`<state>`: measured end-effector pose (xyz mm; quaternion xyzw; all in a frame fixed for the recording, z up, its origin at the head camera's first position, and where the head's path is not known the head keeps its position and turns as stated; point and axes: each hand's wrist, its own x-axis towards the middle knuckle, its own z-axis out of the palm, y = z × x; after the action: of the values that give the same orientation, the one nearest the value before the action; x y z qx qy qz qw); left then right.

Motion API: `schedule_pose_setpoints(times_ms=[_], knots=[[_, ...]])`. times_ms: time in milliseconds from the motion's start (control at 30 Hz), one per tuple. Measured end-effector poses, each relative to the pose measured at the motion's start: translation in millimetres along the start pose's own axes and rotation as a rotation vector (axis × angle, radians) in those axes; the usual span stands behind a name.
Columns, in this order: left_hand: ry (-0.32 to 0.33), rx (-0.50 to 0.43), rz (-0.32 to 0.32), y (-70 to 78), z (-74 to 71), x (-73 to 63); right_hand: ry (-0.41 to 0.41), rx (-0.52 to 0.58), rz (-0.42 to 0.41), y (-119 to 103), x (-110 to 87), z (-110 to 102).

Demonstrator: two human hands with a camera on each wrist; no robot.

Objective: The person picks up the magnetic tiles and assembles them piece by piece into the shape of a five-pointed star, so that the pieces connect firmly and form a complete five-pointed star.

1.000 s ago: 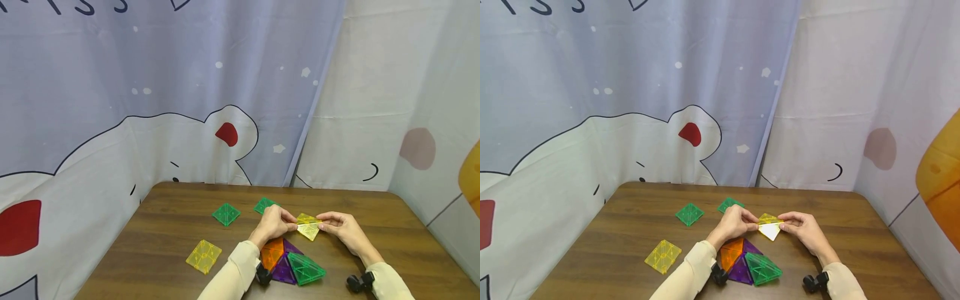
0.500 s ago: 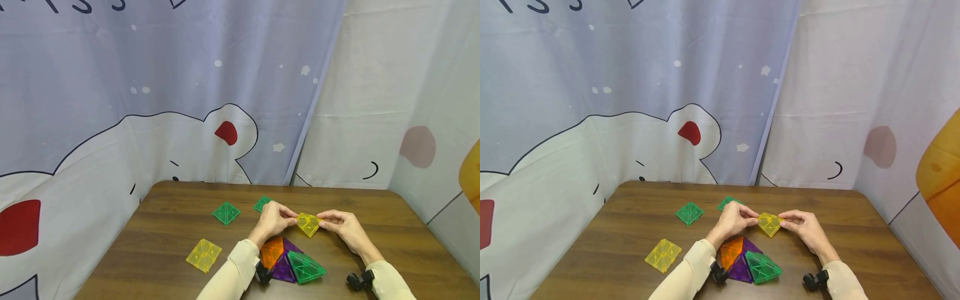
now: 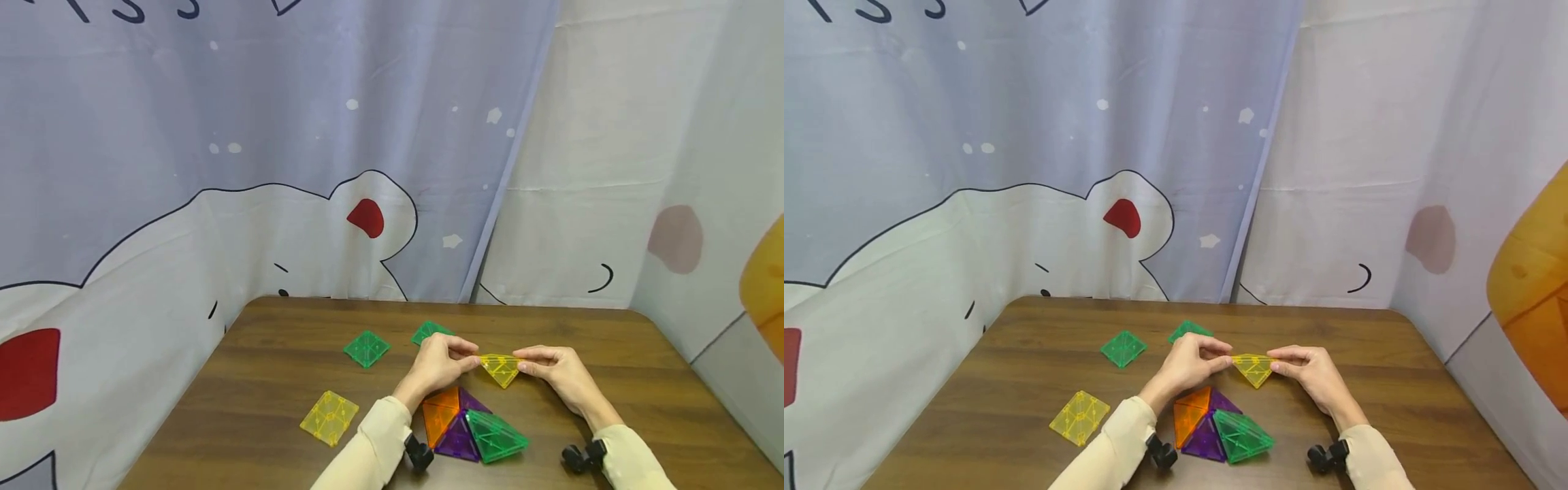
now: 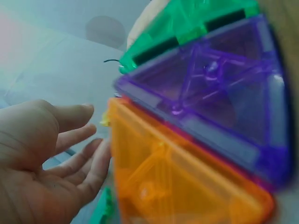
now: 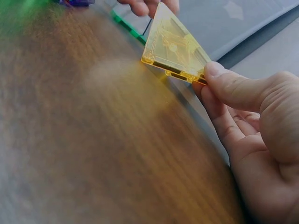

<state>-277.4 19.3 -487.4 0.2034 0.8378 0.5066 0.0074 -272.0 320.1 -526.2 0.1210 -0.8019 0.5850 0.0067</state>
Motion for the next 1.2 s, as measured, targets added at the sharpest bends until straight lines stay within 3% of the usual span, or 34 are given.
schedule_pose_setpoints(times_ms=[200,367,500,867,1200], knots=[[-0.08,0.072,0.005,-1.7,-20.7,-34.5,0.003,0.002,0.024,-0.9,0.0,-1.2],[-0.199,0.263,0.063,-8.4,-32.5,-62.8,0.006,-0.009,0.028,-6.0,2.2,-4.1],[-0.277,0.372,0.095,-11.1,-33.6,-75.1,-0.001,0.005,0.033,-5.6,0.7,-4.3],[-0.262,0.41,0.116,-17.1,-38.0,-75.4,-0.035,0.052,0.047,-0.2,-8.3,3.0],[-0.262,0.428,0.119,-18.9,-41.3,-68.1,-0.139,0.138,0.024,-4.1,-14.8,10.0]])
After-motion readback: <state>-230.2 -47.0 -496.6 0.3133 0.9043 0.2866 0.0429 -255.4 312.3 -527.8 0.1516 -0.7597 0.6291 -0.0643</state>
